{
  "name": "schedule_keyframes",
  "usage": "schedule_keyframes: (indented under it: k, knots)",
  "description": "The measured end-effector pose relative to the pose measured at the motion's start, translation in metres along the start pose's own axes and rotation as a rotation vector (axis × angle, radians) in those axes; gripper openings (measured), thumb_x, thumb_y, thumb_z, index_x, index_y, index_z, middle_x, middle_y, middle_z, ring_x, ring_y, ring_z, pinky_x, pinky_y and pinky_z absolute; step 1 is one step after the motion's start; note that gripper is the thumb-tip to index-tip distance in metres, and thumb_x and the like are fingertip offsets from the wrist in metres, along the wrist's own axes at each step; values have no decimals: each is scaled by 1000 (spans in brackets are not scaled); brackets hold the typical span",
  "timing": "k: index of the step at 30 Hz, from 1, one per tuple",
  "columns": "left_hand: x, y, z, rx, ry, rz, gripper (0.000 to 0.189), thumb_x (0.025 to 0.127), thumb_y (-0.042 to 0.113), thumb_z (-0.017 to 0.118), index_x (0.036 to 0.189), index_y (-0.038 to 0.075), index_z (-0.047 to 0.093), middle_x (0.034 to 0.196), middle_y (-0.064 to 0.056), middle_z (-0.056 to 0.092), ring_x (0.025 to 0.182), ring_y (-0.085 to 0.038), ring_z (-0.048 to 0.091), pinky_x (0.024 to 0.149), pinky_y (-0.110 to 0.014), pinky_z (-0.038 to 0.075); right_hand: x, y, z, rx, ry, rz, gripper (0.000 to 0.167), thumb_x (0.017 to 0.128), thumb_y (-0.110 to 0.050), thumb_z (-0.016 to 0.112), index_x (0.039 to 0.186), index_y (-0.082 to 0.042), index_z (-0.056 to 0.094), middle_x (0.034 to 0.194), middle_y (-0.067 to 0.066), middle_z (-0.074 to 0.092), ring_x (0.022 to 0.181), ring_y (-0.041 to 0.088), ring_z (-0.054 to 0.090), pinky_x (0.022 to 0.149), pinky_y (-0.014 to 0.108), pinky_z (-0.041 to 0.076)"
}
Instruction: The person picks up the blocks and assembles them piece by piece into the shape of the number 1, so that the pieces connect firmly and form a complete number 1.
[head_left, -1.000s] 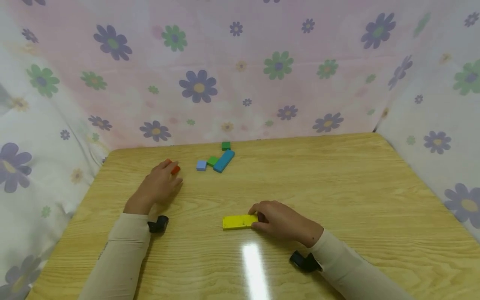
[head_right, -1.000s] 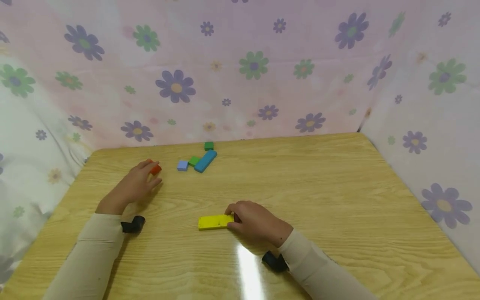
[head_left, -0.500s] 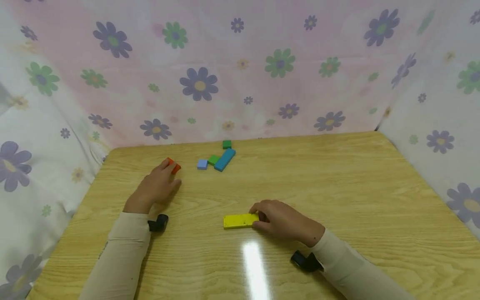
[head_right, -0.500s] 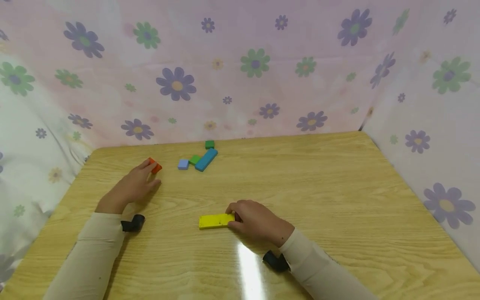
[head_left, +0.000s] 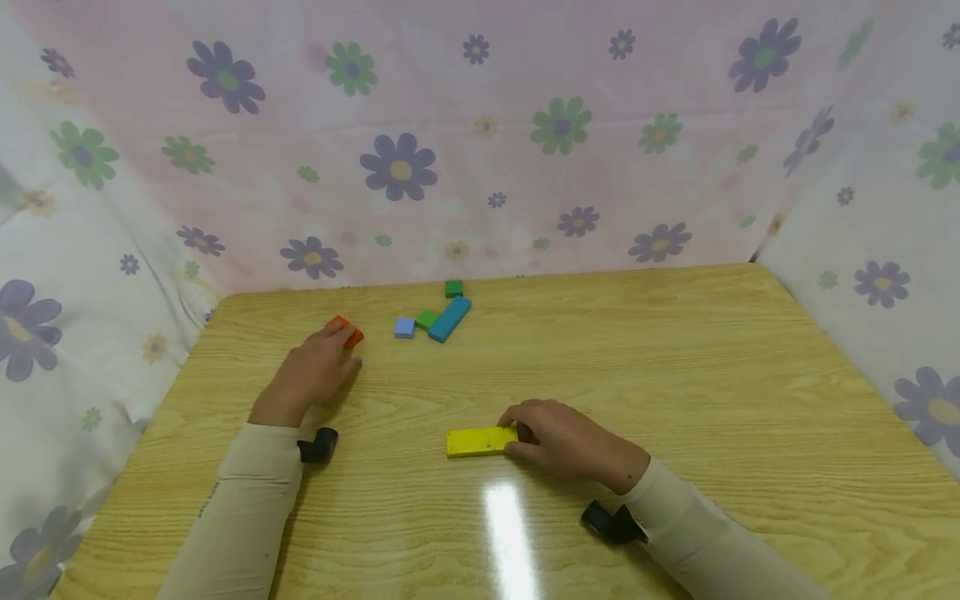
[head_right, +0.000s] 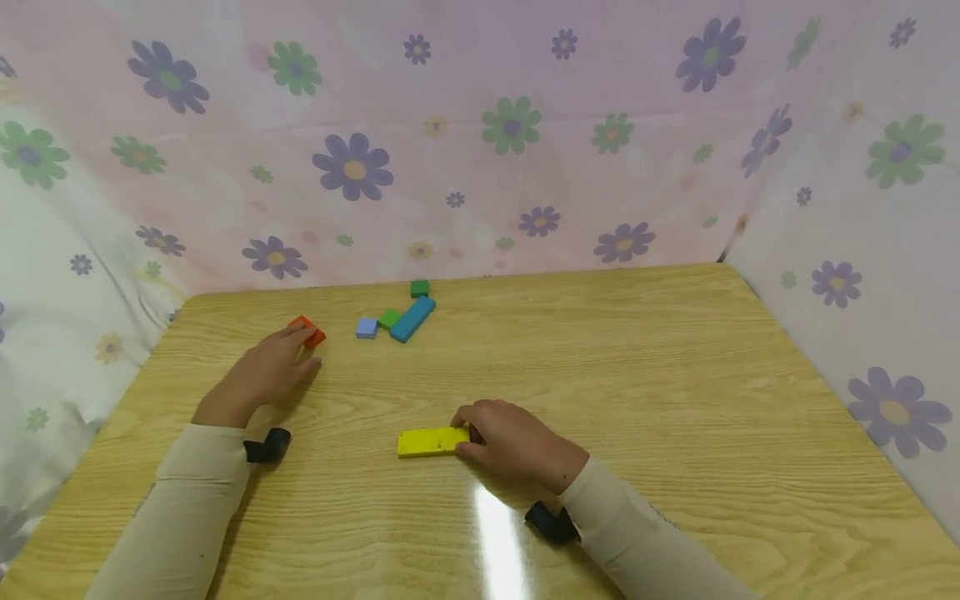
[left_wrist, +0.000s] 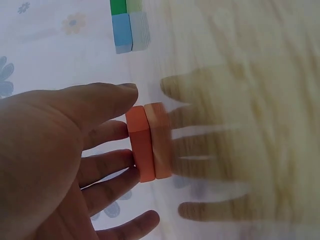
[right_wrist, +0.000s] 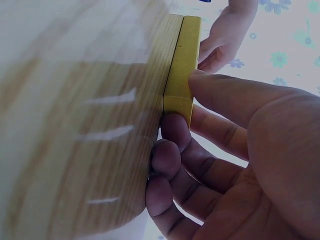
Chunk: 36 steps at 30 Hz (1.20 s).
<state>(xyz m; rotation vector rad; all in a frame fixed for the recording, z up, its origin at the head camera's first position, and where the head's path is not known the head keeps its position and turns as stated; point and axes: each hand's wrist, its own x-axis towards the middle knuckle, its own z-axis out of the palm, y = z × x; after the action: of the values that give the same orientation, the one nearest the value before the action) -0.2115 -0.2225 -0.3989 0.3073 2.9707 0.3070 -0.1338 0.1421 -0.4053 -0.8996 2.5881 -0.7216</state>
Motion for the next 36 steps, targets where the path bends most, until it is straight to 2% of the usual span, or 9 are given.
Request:
schedule_keyframes:
  k: [8,13,18,27,36]
  knots:
    - [-3,9,-5,5,44,42,44,101,23,58,138,0,55,137,-27,56,119,-44,58,95,-61,48,0,-1,-1,-5,-2,-6,33,95,-21,69,124,-4,65,79,-9,57,67,4,47,62,21,44]
    - [-4,15,-7,2,45,58,38,100,23,61,134,5,61,131,-23,60,113,-40,61,93,-61,48,0,0,0,-3,2,-6,33,95,-21,69,124,-4,65,79,-9,57,67,4,47,62,21,43]
    - [-7,21,-8,12,14,47,40,99,24,62,134,5,61,127,-22,62,110,-38,62,92,-61,48,0,0,0,0,-1,-11,33,95,-21,69,124,-4,66,79,-9,57,67,4,47,62,21,44]
    - [-11,35,-11,20,-44,68,43,98,34,63,131,7,65,122,-19,64,97,-30,63,84,-52,53,-1,-1,-1,10,-5,-8,32,96,-21,69,123,-5,66,79,-10,57,67,4,48,63,21,45]
    - [-11,41,-9,24,-45,80,44,98,37,63,131,8,66,126,-19,63,99,-31,64,86,-57,50,-1,0,0,15,-1,-8,31,96,-21,68,122,-5,66,79,-10,57,67,4,47,63,22,44]
